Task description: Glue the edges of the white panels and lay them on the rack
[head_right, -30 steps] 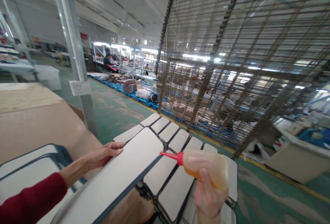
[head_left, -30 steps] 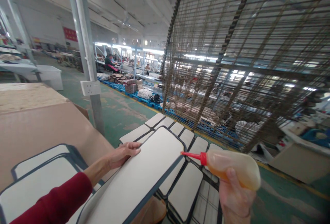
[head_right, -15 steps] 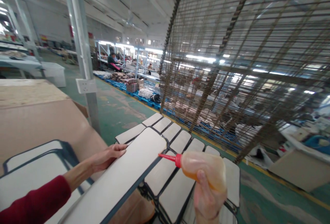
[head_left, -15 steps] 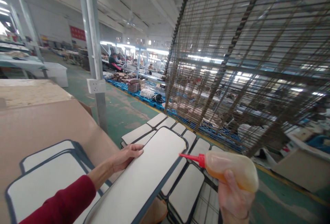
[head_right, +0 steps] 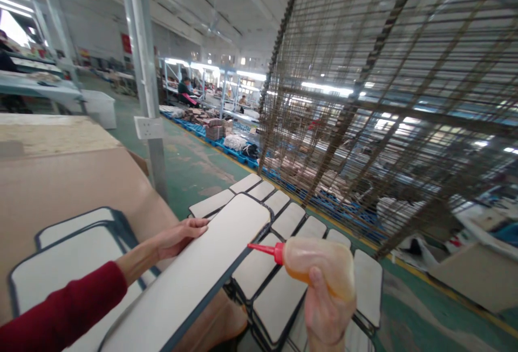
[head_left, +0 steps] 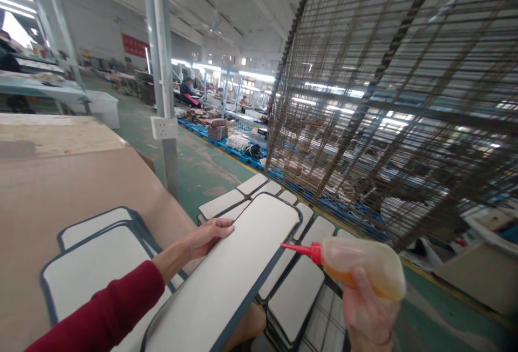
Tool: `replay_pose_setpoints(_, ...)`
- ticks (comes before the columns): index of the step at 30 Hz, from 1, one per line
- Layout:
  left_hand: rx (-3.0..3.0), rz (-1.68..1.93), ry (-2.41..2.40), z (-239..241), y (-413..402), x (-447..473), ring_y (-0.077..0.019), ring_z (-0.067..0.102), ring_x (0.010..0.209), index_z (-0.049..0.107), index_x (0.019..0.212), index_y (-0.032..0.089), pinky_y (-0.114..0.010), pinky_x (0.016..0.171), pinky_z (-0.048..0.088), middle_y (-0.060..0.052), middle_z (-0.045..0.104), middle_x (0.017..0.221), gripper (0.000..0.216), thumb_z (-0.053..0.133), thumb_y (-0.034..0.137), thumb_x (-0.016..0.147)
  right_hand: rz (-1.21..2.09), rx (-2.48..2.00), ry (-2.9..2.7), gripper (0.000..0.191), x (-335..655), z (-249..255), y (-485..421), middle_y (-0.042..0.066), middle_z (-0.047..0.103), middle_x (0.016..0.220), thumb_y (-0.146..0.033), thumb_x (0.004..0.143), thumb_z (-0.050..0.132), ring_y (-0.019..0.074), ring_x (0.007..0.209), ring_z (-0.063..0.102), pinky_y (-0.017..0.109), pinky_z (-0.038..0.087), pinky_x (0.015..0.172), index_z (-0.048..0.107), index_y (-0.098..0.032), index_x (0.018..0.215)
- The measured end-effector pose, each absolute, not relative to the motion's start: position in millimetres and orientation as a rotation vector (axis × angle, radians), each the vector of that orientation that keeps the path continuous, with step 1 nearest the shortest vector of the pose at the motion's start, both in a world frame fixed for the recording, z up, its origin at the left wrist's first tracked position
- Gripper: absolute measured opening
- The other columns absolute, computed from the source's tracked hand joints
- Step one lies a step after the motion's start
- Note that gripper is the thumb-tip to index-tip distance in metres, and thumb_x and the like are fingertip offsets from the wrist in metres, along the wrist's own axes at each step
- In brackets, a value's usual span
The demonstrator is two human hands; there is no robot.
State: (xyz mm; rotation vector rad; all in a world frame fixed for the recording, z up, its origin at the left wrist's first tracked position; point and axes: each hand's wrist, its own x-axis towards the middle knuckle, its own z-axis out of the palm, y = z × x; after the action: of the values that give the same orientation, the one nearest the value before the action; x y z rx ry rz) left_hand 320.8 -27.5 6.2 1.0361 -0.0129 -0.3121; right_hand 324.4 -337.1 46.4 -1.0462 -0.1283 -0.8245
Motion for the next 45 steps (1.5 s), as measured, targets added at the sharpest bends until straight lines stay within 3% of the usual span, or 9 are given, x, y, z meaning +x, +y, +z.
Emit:
replay_pose_setpoints(11,1.040,-0.292,0.029,17,-32,320,-0.0180,0.070,0.063,0.070,0.085,0.010,-0.025,0.061,0.057,-0.011,0.075,0.078,0.034,0.085,0.029,0.061,-0.729,-1.018,-0.115,0.041,320,47,-333,0.001,0.067,0.093,-0.028,0.053,0.087,0.0167,0.088,0.061,0.025,0.054,0.077,0.070,-0.020,0.089)
replay_pose_setpoints(23,1.042,-0.265,0.104,27,-36,323,-0.0169,0.068,0.058,0.069,0.082,0.009,-0.026,0.058,0.056,-0.009,0.074,0.071,0.031,0.085,0.025,0.061,-0.637,-1.077,-0.112,0.045,311,49,-333,0.003,0.067,0.092,-0.032,0.055,0.084,0.0223,0.089,0.062,0.038,0.053,0.082,0.067,-0.020,0.095)
replay_pose_setpoints(28,1.057,-0.254,0.138,35,-39,323,-0.0177,0.068,0.057,0.067,0.079,0.009,-0.026,0.057,0.056,-0.009,0.073,0.069,0.028,0.083,0.023,0.061,-0.616,-1.110,-0.171,0.043,308,48,-334,0.004,0.068,0.098,-0.032,0.060,0.083,0.0228,0.092,0.063,0.036,0.055,0.078,0.067,-0.020,0.098)
replay_pose_setpoints(33,1.063,-0.239,0.177,38,-40,324,-0.0182,0.068,0.057,0.067,0.079,0.009,-0.027,0.056,0.057,-0.009,0.073,0.068,0.027,0.082,0.020,0.060,-0.607,-1.103,-0.172,0.039,305,49,-334,0.000,0.069,0.085,-0.030,0.059,0.083,0.0190,0.089,0.064,0.030,0.054,0.081,0.068,-0.020,0.093)
replay_pose_setpoints(36,1.083,-0.240,0.179,41,-40,325,-0.0193,0.069,0.060,0.066,0.079,0.010,-0.027,0.056,0.056,-0.009,0.073,0.070,0.027,0.082,0.020,0.061,-0.620,-1.126,-0.179,0.038,303,50,-334,0.001,0.069,0.079,-0.033,0.058,0.084,0.0219,0.086,0.065,0.033,0.055,0.078,0.067,-0.019,0.089)
replay_pose_setpoints(45,1.104,-0.234,0.185,50,-40,327,-0.0181,0.067,0.055,0.067,0.079,0.010,-0.027,0.055,0.056,-0.008,0.073,0.069,0.023,0.081,0.016,0.062,-0.566,-1.116,-0.186,0.042,298,46,-337,0.000,0.071,0.082,-0.036,0.055,0.087,0.0179,0.082,0.066,0.025,0.055,0.073,0.068,-0.021,0.090)
